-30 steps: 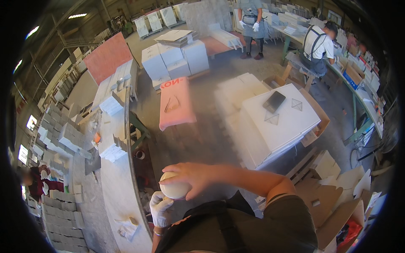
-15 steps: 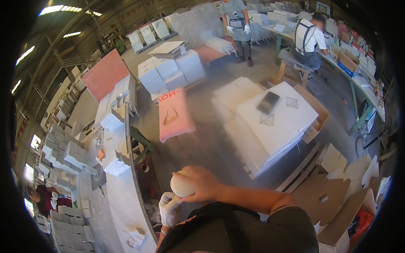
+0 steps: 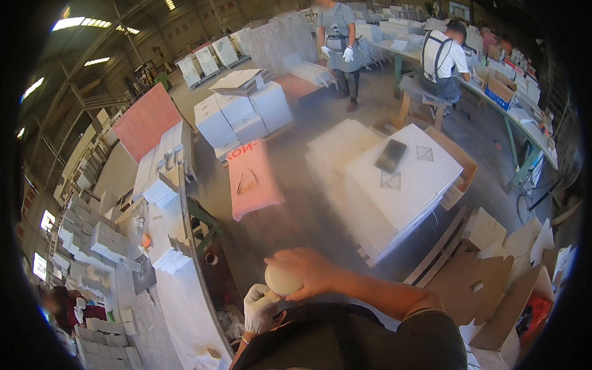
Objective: The person wipes a round ceramic object with a cloth, then wipes a rectangular tile on a workbench, and finally wipes a small square tile. The person handles each item individually and places them back on the workbench.
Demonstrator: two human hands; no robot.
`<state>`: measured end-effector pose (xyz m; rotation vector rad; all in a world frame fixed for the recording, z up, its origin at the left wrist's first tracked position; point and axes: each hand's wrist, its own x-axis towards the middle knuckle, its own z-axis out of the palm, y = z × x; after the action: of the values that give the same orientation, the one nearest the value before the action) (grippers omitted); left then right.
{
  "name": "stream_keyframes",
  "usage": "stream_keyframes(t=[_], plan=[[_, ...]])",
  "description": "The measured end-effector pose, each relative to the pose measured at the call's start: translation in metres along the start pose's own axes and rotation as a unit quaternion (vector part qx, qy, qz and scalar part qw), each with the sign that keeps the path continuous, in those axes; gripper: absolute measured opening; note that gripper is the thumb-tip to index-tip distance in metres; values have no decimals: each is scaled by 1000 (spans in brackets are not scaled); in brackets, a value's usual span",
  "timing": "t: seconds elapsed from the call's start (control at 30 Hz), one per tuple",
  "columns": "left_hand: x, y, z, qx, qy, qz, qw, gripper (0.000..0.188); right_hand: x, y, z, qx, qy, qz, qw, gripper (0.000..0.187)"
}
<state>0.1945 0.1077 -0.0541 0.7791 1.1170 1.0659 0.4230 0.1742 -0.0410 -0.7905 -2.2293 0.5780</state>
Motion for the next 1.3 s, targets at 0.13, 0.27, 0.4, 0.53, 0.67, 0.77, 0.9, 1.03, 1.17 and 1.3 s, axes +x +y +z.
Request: stream_keyframes(t=[0.13,0.27,0.4,0.53,0.67,0.77,0.9,1.03,1.17,1.3], plan=[[1,5,1,24,19,-6,1000,15,-3,-4,20,-29,77,26,996,87],[-2,2,-1,-32,25,17,999,15,-1,-16,37,-52,106,66,991,88],[-5,-4,-13,-1,28,6,1000,17,5,-19,33,-60,89,37,993,93],[-7,-9,-19,36,21,20,999,19,6,-11,20,-3,22,9,1000,96],[-14,-11,-17,-9,43,20,999,19,6,-12,27,25,35,5,999,93],[-18,-9,-17,40,44,33,998,21,3,-15,35,18,61,7,998,91],[-20,-16,-13,34,54,62,996,18,-1,-17,39,-15,89,13,996,87],[-21,-23,-8,60,78,107,989,15,-4,-18,44,5,120,20,993,86],[-23,-25,-8,-11,63,44,997,14,-11,-22,49,-23,132,31,991,88],[-22,-26,-6,20,54,25,998,14,-17,-27,40,-41,120,52,991,97]])
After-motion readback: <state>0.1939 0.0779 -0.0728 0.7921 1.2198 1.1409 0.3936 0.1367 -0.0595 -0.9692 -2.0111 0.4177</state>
